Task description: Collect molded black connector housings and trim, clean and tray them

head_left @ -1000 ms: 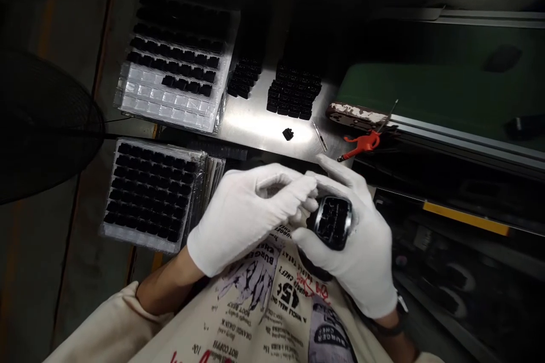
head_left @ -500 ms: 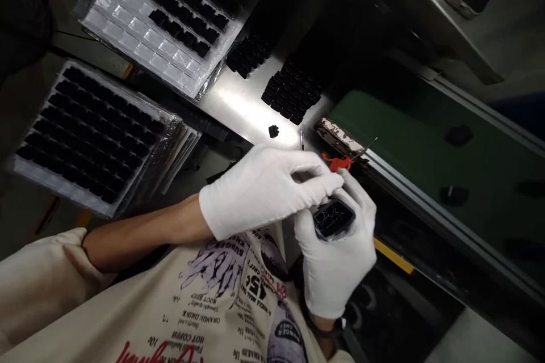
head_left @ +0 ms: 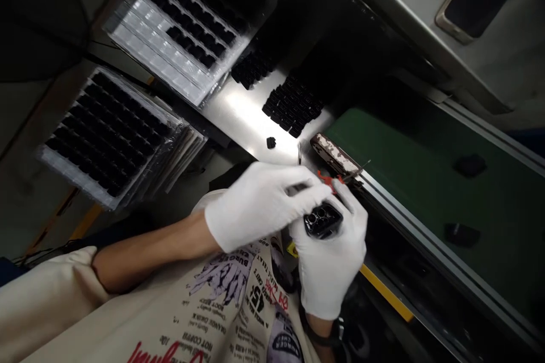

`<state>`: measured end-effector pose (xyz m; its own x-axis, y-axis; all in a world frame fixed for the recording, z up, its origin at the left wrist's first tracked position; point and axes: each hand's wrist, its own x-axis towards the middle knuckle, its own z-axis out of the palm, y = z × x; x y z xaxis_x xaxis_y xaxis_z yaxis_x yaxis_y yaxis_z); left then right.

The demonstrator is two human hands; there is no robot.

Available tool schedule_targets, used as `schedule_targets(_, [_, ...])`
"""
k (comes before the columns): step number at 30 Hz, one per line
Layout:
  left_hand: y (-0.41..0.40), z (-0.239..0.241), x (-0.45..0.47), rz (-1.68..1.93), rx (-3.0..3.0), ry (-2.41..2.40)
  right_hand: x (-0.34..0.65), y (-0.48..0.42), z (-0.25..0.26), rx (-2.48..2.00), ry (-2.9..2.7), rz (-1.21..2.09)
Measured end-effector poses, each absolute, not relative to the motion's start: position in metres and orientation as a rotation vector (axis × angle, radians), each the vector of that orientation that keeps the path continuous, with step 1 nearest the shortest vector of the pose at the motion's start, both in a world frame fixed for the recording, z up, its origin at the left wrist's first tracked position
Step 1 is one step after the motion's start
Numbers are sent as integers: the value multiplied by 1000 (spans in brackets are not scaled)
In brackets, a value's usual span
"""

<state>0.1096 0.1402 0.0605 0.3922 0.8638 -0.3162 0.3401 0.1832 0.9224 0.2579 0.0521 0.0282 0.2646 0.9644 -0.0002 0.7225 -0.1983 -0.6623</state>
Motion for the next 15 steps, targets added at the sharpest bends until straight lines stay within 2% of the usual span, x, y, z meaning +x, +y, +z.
schedule_targets(3, [150, 53, 115, 470, 1805, 996, 268, 62, 12, -1986, -1645, 457])
schedule_targets(6, [161, 38, 111, 299, 2077, 1020, 278, 78, -21, -1885, -1846, 248])
schedule_targets(11, [182, -9, 89, 245, 1924, 1240, 264, 126, -88, -1581, -2025, -126])
schedule_targets(15, [214, -49, 52, 243, 1508, 1244, 223, 156, -109, -1635, -2131, -118])
